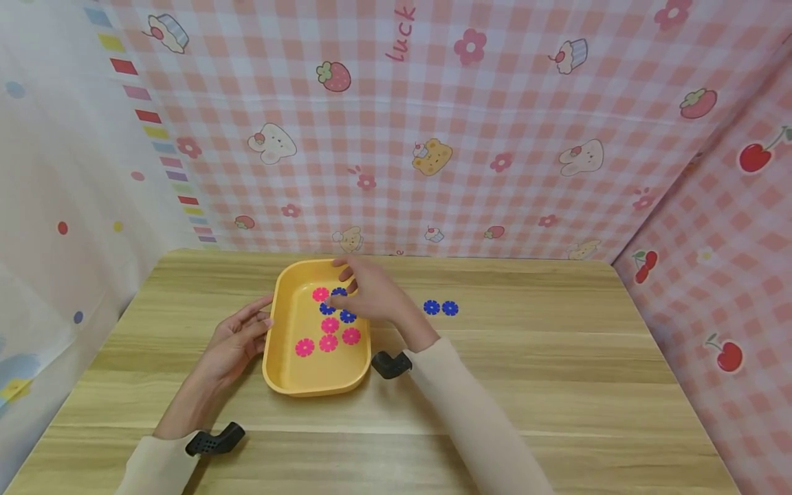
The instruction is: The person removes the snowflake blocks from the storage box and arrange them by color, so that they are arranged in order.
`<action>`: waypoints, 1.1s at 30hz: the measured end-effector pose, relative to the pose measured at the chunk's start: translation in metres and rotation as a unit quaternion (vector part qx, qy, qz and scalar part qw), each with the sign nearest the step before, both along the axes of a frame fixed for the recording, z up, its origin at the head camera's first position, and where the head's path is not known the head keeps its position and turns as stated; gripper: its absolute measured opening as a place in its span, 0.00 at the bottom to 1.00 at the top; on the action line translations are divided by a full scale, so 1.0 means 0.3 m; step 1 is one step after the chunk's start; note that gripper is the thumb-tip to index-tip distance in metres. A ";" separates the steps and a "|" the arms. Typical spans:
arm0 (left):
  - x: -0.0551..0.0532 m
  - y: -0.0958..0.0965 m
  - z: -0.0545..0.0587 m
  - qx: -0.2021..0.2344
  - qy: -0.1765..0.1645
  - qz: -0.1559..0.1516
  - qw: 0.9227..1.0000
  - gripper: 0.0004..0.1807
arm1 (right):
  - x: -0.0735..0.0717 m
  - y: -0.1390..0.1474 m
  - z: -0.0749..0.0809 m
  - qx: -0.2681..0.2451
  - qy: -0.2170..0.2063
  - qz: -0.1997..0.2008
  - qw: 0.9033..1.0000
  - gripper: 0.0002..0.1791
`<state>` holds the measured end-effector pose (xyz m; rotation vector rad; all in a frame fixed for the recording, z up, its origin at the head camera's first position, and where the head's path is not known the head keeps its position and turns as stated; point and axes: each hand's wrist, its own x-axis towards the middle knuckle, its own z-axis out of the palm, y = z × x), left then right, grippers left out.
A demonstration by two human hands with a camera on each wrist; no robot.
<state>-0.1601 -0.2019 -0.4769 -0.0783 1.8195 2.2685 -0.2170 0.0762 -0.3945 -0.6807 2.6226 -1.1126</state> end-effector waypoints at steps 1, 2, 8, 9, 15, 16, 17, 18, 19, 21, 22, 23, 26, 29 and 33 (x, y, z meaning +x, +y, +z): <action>0.000 -0.001 -0.001 0.000 0.000 0.000 1.000 0.33 | -0.002 -0.009 0.000 0.000 -0.003 0.003 1.000 0.35; 0.001 -0.002 -0.002 -0.001 0.000 0.000 1.000 0.33 | -0.005 -0.018 -0.001 0.001 -0.008 0.007 1.000 0.36; 0.000 -0.006 -0.004 -0.002 -0.001 0.003 1.000 0.32 | -0.032 -0.069 -0.020 0.013 -0.030 0.011 0.999 0.37; 0.000 -0.006 -0.004 -0.003 -0.001 0.003 1.000 0.32 | -0.038 -0.076 -0.026 0.018 -0.031 0.011 0.999 0.37; -0.004 -0.005 -0.005 -0.004 -0.003 0.003 1.000 0.32 | -0.067 -0.107 -0.054 0.050 -0.058 0.010 0.997 0.40; -0.004 -0.004 -0.005 -0.004 -0.003 0.003 1.000 0.32 | -0.070 -0.112 -0.057 0.054 -0.064 0.010 0.996 0.40; -0.004 -0.004 -0.005 -0.004 -0.003 0.003 1.000 0.32 | -0.072 -0.116 -0.060 0.060 -0.067 0.011 0.996 0.40; -0.004 -0.004 -0.005 -0.004 -0.003 0.003 1.000 0.32 | -0.074 -0.120 -0.061 0.067 -0.069 0.012 0.995 0.39; -0.004 -0.004 -0.004 -0.004 -0.003 0.003 1.000 0.32 | -0.075 -0.124 -0.063 0.074 -0.071 0.013 0.995 0.39; -0.003 -0.004 -0.004 -0.004 -0.003 0.003 1.000 0.32 | -0.078 -0.134 -0.067 0.088 -0.071 0.016 0.993 0.38; -0.003 -0.004 -0.004 -0.003 -0.003 0.003 1.000 0.32 | -0.080 -0.140 -0.069 0.095 -0.071 0.018 0.993 0.37; -0.003 -0.004 -0.004 -0.002 -0.003 0.003 1.000 0.32 | -0.081 -0.145 -0.071 0.104 -0.070 0.019 0.992 0.36; -0.003 -0.005 -0.005 -0.001 -0.003 0.001 1.000 0.33 | -0.084 -0.162 -0.076 0.133 -0.070 0.018 0.988 0.35; -0.003 -0.005 -0.004 0.001 -0.003 0.001 1.000 0.33 | -0.081 -0.178 -0.076 0.166 -0.070 0.011 0.984 0.35; -0.001 -0.004 -0.001 0.003 -0.002 0.001 1.000 0.32 | -0.076 -0.193 -0.075 0.194 -0.071 0.006 0.978 0.35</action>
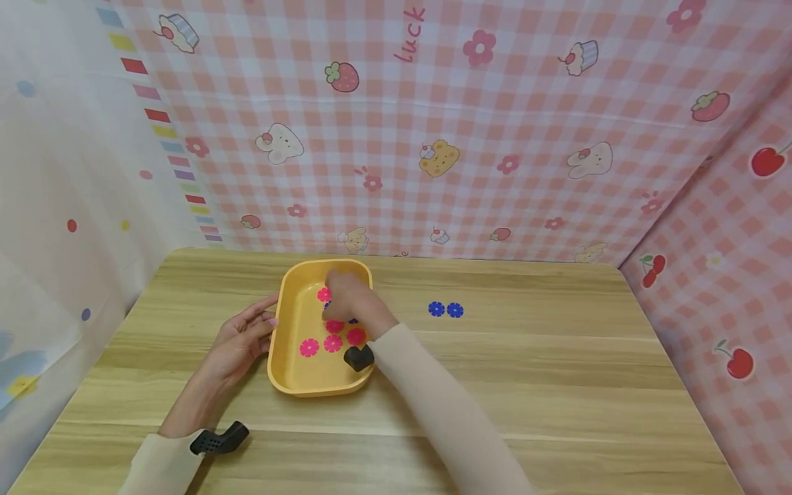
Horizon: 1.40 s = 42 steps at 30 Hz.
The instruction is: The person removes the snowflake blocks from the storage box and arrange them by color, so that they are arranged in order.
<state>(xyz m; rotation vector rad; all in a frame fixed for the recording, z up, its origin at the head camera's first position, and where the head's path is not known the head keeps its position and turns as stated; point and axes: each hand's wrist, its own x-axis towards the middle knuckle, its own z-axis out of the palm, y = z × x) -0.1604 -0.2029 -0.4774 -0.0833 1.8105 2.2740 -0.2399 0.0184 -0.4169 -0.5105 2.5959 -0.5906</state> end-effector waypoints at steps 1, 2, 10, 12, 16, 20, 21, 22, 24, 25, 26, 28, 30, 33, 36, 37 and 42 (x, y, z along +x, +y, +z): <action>0.001 0.000 0.001 0.001 0.000 -0.001 1.000 0.32 | 0.000 -0.003 -0.001 0.001 -0.002 0.000 1.000 0.34; 0.001 0.001 0.002 0.001 0.001 -0.001 1.000 0.32 | -0.001 -0.004 -0.003 0.003 -0.001 0.000 1.000 0.34; 0.002 0.002 0.001 -0.013 -0.001 0.000 1.000 0.31 | -0.009 -0.020 -0.039 -0.028 -0.011 -0.002 1.000 0.27; 0.001 0.003 0.000 -0.015 -0.003 0.000 1.000 0.31 | -0.009 -0.024 -0.049 -0.039 -0.015 -0.005 0.999 0.26; 0.001 0.002 -0.001 -0.012 -0.004 0.003 1.000 0.31 | -0.008 -0.031 -0.068 -0.060 -0.023 -0.010 0.998 0.23; -0.001 0.003 -0.001 -0.007 -0.002 0.004 1.000 0.32 | -0.008 -0.035 -0.082 -0.069 -0.023 -0.017 0.997 0.16; -0.001 0.003 -0.001 -0.007 -0.002 0.004 1.000 0.32 | -0.008 -0.035 -0.085 -0.068 -0.020 -0.017 0.997 0.14; -0.002 0.004 -0.001 -0.006 -0.001 0.003 1.000 0.32 | -0.008 -0.035 -0.087 -0.070 -0.018 -0.020 0.997 0.13; -0.002 0.005 -0.001 -0.006 -0.001 0.004 1.000 0.32 | -0.007 -0.034 -0.089 -0.072 -0.015 -0.021 0.997 0.12; -0.002 0.005 -0.001 -0.006 -0.001 0.004 1.000 0.32 | -0.006 -0.034 -0.090 -0.073 -0.013 -0.021 0.997 0.11; -0.002 0.005 -0.002 -0.006 -0.001 0.005 1.000 0.32 | -0.006 -0.033 -0.092 -0.074 -0.011 -0.020 0.997 0.11; 0.000 0.005 -0.002 -0.005 -0.003 0.006 1.000 0.32 | -0.005 -0.034 -0.093 -0.078 -0.012 -0.017 0.997 0.11; 0.001 0.004 -0.002 -0.003 -0.003 0.008 1.000 0.32 | -0.004 -0.034 -0.093 -0.082 -0.010 -0.013 0.997 0.12; 0.001 0.002 -0.002 -0.002 -0.002 0.007 1.000 0.32 | -0.002 -0.036 -0.091 -0.086 -0.009 -0.012 0.996 0.11; 0.000 0.001 -0.002 -0.003 -0.002 0.007 1.000 0.32 | -0.001 -0.037 -0.085 -0.087 -0.005 -0.012 0.996 0.10; -0.001 0.001 -0.002 -0.004 -0.002 0.006 1.000 0.32 | 0.000 -0.037 -0.083 -0.089 -0.002 -0.011 0.996 0.09; -0.001 0.000 -0.003 -0.007 -0.004 0.007 1.000 0.32 | -0.003 -0.031 -0.078 -0.107 0.009 -0.005 0.994 0.05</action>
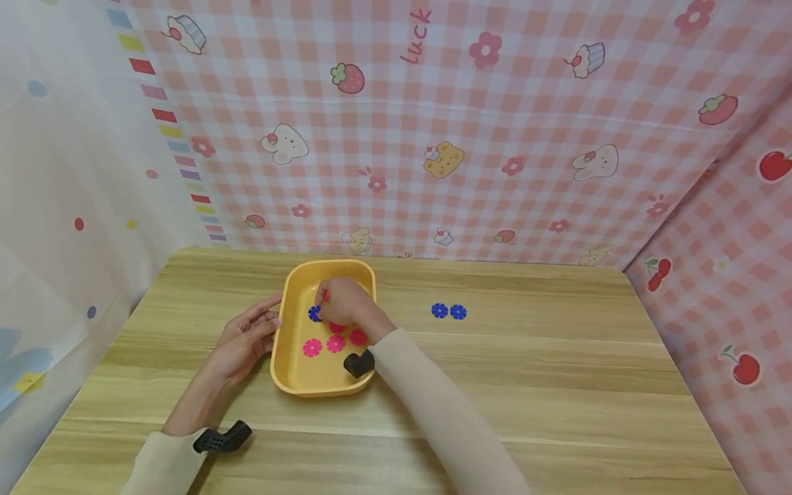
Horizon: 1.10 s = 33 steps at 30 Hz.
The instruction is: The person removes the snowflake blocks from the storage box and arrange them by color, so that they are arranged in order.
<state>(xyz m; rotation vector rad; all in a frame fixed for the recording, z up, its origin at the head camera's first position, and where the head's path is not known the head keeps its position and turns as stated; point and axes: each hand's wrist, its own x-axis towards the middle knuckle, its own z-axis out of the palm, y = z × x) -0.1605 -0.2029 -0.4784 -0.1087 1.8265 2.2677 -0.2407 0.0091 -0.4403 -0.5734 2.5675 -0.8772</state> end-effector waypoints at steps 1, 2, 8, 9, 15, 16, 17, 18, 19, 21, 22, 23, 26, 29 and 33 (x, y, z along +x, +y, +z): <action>0.000 0.001 0.000 0.000 0.000 0.000 1.000 0.32 | 0.000 0.002 0.002 -0.005 0.003 0.002 1.000 0.05; 0.000 0.001 0.000 -0.002 0.000 0.000 1.000 0.32 | -0.001 0.005 0.004 -0.008 0.004 0.003 1.000 0.04; 0.000 0.004 0.001 -0.013 0.001 0.000 1.000 0.31 | 0.008 0.016 0.024 -0.027 0.019 0.015 0.999 0.03; 0.000 0.004 0.002 -0.014 0.001 0.001 1.000 0.31 | 0.011 0.019 0.028 -0.030 0.019 0.017 0.999 0.03; 0.001 0.003 0.002 -0.016 0.001 0.000 1.000 0.31 | 0.033 0.042 0.049 -0.056 0.023 0.028 0.998 0.03; 0.002 0.003 0.001 -0.016 0.001 0.000 1.000 0.31 | 0.037 0.047 0.052 -0.060 0.028 0.032 0.997 0.03; 0.002 0.002 0.001 -0.016 0.000 0.000 1.000 0.31 | 0.041 0.052 0.055 -0.063 0.033 0.035 0.997 0.03; 0.003 0.001 0.000 -0.016 0.001 0.000 1.000 0.31 | 0.045 0.057 0.059 -0.066 0.037 0.039 0.996 0.03; 0.003 0.000 0.000 -0.016 0.001 0.000 1.000 0.31 | 0.049 0.062 0.064 -0.067 0.039 0.040 0.996 0.03; 0.004 -0.001 -0.001 -0.015 0.002 -0.001 1.000 0.31 | 0.057 0.072 0.075 -0.071 0.041 0.041 0.996 0.04; 0.004 -0.002 -0.001 -0.014 0.003 -0.001 1.000 0.31 | 0.061 0.077 0.080 -0.071 0.043 0.041 0.996 0.04; 0.004 -0.002 -0.002 -0.014 0.004 -0.001 1.000 0.31 | 0.064 0.082 0.085 -0.074 0.041 0.039 0.996 0.05; 0.002 -0.002 -0.004 -0.015 0.004 -0.001 1.000 0.31 | 0.075 0.100 0.097 -0.086 0.046 0.041 0.994 0.06; 0.000 -0.002 -0.005 -0.014 0.006 -0.001 1.000 0.31 | 0.086 0.125 0.105 -0.105 0.045 0.041 0.993 0.06; 0.000 -0.001 -0.002 -0.007 0.006 -0.002 1.000 0.31 | 0.098 0.164 0.112 -0.124 0.046 0.033 0.991 0.05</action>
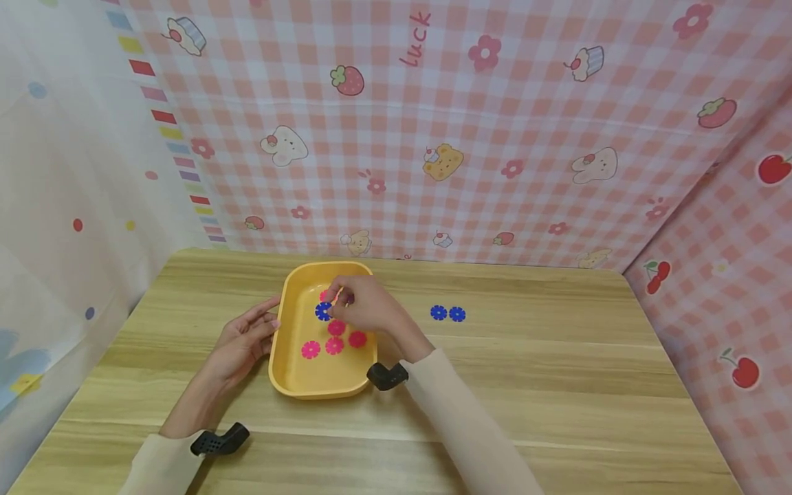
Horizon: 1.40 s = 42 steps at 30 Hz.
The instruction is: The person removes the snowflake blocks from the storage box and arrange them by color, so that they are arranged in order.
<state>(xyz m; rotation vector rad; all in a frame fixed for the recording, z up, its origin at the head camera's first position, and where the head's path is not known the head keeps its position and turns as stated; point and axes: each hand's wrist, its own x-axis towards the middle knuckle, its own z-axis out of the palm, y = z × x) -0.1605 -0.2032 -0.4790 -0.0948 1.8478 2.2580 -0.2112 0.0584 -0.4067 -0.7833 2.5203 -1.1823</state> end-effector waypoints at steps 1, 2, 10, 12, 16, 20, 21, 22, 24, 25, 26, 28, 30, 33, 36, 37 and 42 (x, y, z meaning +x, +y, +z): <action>0.000 0.000 0.001 0.001 0.000 0.000 1.000 0.31 | 0.003 0.010 0.001 -0.004 0.001 -0.003 1.000 0.05; 0.000 0.000 0.001 0.001 0.000 0.000 1.000 0.31 | 0.005 0.019 0.000 -0.005 0.006 -0.007 1.000 0.05; 0.001 0.002 0.004 0.000 -0.002 0.002 1.000 0.31 | 0.021 0.088 -0.029 -0.017 0.027 -0.036 0.999 0.04; 0.001 0.003 0.005 0.001 -0.003 0.002 1.000 0.31 | 0.027 0.102 -0.034 -0.021 0.030 -0.042 0.998 0.04; 0.002 0.000 0.006 0.002 -0.002 0.000 1.000 0.32 | 0.042 0.128 -0.043 -0.030 0.012 -0.065 0.997 0.05; 0.001 0.000 0.005 0.001 -0.001 -0.001 1.000 0.32 | 0.057 0.163 -0.049 -0.044 -0.005 -0.097 0.994 0.07; 0.001 -0.001 0.005 0.001 -0.001 -0.002 1.000 0.32 | 0.061 0.173 -0.050 -0.048 -0.008 -0.104 0.993 0.07; 0.001 -0.001 0.005 0.000 -0.001 -0.002 1.000 0.32 | 0.063 0.184 -0.052 -0.052 -0.009 -0.110 0.993 0.07; 0.001 -0.001 0.004 -0.001 -0.001 -0.002 1.000 0.32 | 0.069 0.206 -0.057 -0.059 -0.012 -0.120 0.991 0.08; 0.002 -0.001 0.004 -0.002 -0.001 -0.002 1.000 0.31 | 0.070 0.217 -0.060 -0.060 -0.013 -0.127 0.990 0.08; 0.002 -0.001 0.004 -0.002 -0.001 -0.002 1.000 0.31 | 0.071 0.228 -0.063 -0.062 -0.016 -0.133 0.989 0.07; 0.002 -0.001 0.003 -0.002 -0.001 -0.003 1.000 0.32 | 0.073 0.249 -0.070 -0.063 -0.018 -0.144 0.987 0.06; 0.002 -0.001 0.003 0.000 -0.002 -0.002 1.000 0.32 | 0.073 0.270 -0.075 -0.065 -0.018 -0.154 0.986 0.06; 0.001 -0.001 0.001 0.004 -0.005 -0.001 1.000 0.32 | 0.073 0.301 -0.080 -0.070 -0.013 -0.162 0.984 0.06; 0.000 0.000 0.000 0.004 -0.006 0.002 1.000 0.32 | 0.071 0.330 -0.087 -0.073 -0.006 -0.168 0.983 0.06; 0.001 0.000 0.001 0.003 -0.007 0.003 1.000 0.31 | 0.070 0.340 -0.088 -0.074 -0.006 -0.171 0.983 0.07; 0.000 0.000 0.002 0.000 -0.005 0.001 1.000 0.31 | 0.072 0.392 -0.093 -0.078 0.001 -0.184 0.980 0.09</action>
